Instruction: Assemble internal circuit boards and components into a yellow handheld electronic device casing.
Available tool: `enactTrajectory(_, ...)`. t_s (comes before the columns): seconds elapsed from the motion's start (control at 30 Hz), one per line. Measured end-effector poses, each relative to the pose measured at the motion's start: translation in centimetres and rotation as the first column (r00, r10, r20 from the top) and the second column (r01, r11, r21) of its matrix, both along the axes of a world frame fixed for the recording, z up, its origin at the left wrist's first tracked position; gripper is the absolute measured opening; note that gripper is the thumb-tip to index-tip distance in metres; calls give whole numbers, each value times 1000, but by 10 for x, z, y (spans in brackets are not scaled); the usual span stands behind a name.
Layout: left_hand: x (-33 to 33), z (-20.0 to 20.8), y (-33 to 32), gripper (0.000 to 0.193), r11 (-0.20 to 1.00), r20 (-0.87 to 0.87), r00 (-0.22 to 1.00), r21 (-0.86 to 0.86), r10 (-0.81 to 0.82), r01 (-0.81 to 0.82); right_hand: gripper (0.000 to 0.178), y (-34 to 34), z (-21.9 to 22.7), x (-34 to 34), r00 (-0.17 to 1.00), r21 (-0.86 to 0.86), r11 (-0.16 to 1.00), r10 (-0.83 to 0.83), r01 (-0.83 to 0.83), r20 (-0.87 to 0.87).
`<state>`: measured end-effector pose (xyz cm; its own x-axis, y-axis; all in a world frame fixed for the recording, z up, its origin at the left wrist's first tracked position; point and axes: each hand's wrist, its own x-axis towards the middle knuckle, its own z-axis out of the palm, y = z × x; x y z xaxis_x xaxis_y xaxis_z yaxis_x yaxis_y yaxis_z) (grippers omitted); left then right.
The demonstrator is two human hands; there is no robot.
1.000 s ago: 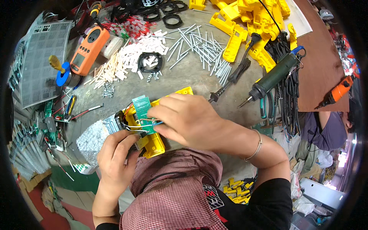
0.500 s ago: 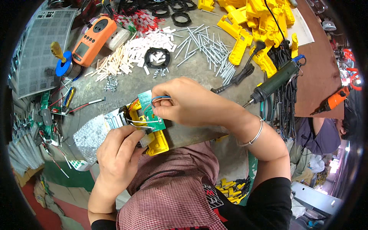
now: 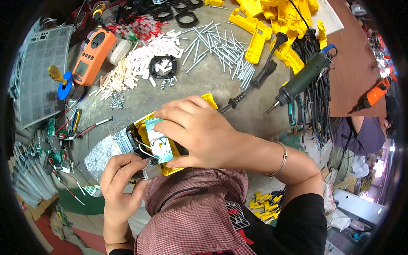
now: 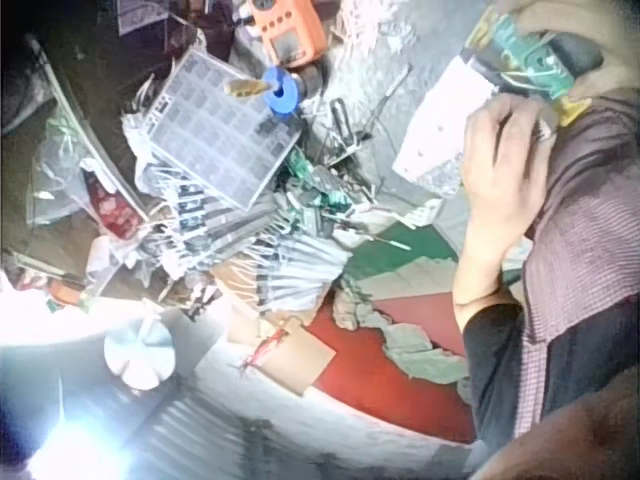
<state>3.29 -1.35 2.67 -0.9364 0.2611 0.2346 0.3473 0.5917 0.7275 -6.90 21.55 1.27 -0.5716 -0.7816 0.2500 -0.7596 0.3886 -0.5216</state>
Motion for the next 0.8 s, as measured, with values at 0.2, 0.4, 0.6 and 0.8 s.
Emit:
enactTrajectory(0.2, -15, 23, -13, 39, 998, 176, 984, 51, -29, 21, 67, 2, -10, -5, 997, -120, 992, 56, -51, 43)
enactTrajectory(0.4, -68, 15, 2, 41, 966, -2, 1000, -259, -1, 1, 66, -4, -3, -4, 997, -198, 978, 68, -59, 38)
enactTrajectory(0.6, -88, 12, -10, 52, 988, 402, 904, 13, -148, 156, 70, -3, 4, 0, 999, -120, 992, 32, -28, 29)
enactTrajectory(0.8, -92, 13, -7, 48, 983, 461, 870, 25, -174, 183, 66, -1, -3, -3, 994, -75, 995, 75, -69, 76)
